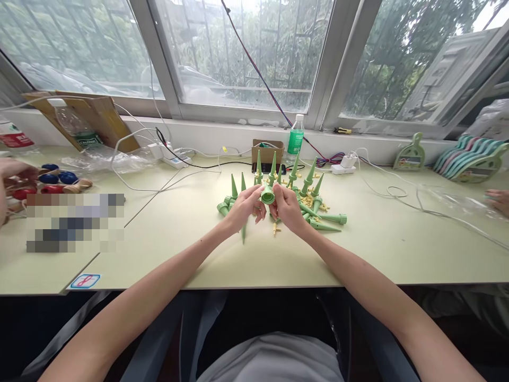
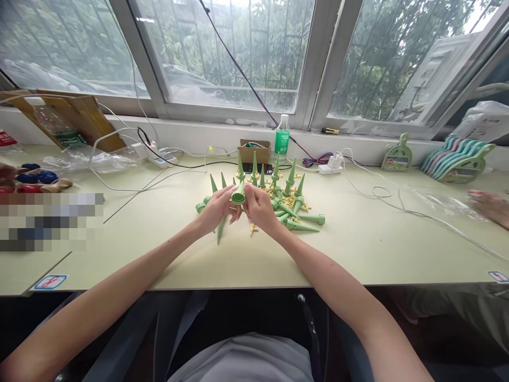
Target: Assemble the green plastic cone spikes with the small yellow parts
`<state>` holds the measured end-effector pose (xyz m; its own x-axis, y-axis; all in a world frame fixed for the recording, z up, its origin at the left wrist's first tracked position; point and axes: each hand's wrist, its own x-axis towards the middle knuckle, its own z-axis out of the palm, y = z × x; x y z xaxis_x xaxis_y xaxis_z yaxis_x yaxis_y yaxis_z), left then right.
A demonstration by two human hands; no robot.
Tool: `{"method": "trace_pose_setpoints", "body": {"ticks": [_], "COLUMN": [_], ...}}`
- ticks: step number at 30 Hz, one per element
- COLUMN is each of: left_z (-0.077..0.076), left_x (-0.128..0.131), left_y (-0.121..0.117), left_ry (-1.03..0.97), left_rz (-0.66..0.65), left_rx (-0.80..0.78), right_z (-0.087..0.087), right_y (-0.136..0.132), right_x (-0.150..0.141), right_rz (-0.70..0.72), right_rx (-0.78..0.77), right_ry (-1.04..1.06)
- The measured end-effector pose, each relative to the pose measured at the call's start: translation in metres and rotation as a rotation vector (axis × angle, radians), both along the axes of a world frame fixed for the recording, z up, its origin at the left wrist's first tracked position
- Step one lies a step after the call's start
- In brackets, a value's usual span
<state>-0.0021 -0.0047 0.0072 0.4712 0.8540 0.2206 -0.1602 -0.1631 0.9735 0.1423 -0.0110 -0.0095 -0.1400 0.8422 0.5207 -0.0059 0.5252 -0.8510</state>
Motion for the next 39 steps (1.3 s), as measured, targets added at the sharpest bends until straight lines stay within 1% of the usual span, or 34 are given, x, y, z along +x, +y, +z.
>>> {"method": "trace_pose_setpoints", "body": {"ticks": [7,9,12,14,17,21,23,25,27,30,32,35,37,39], "left_z": [0.001,0.001,0.001,0.001,0.000,-0.002,-0.004,-0.007,-0.010,-0.014,-0.015,-0.014,-0.013,-0.011], "left_x": [-0.003,-0.004,-0.006,-0.007,-0.008,-0.008,-0.007,-0.007,-0.008,-0.011,-0.014,-0.017,-0.017,-0.016], "left_y": [0.004,0.005,0.006,0.005,0.005,0.006,0.007,0.009,0.012,0.017,0.018,0.017,0.015,0.011], "left_ry": [-0.064,-0.055,-0.014,0.030,0.105,0.197,0.247,0.299,0.355,0.426,0.439,0.434,0.444,0.439], "left_rz": [-0.112,-0.130,-0.144,-0.130,-0.072,-0.004,0.042,0.107,0.150,0.161,0.148,0.127,0.120,0.131], "left_rx": [-0.130,-0.128,-0.084,-0.029,0.090,0.256,0.336,0.458,0.614,0.836,0.935,0.982,0.943,0.868], "right_z": [0.003,0.004,0.005,0.005,0.004,-0.002,-0.005,-0.007,-0.008,-0.006,-0.006,-0.006,-0.006,-0.005], "right_y": [-0.001,-0.002,-0.003,-0.003,0.000,0.007,0.010,0.012,0.012,0.011,0.010,0.010,0.010,0.010], "right_x": [0.001,0.001,0.001,0.001,0.003,0.005,0.006,0.007,0.008,0.008,0.007,0.006,0.006,0.005], "right_rz": [-0.009,-0.012,-0.011,-0.010,-0.007,0.010,-0.002,-0.015,-0.034,-0.052,-0.054,-0.052,-0.062,-0.074], "right_rx": [-0.001,-0.005,-0.026,-0.049,-0.085,-0.157,-0.166,-0.173,-0.167,-0.159,-0.157,-0.153,-0.150,-0.152], "right_ry": [-0.038,-0.040,-0.030,-0.035,-0.041,-0.034,-0.048,-0.080,-0.133,-0.196,-0.211,-0.189,-0.171,-0.174]}}
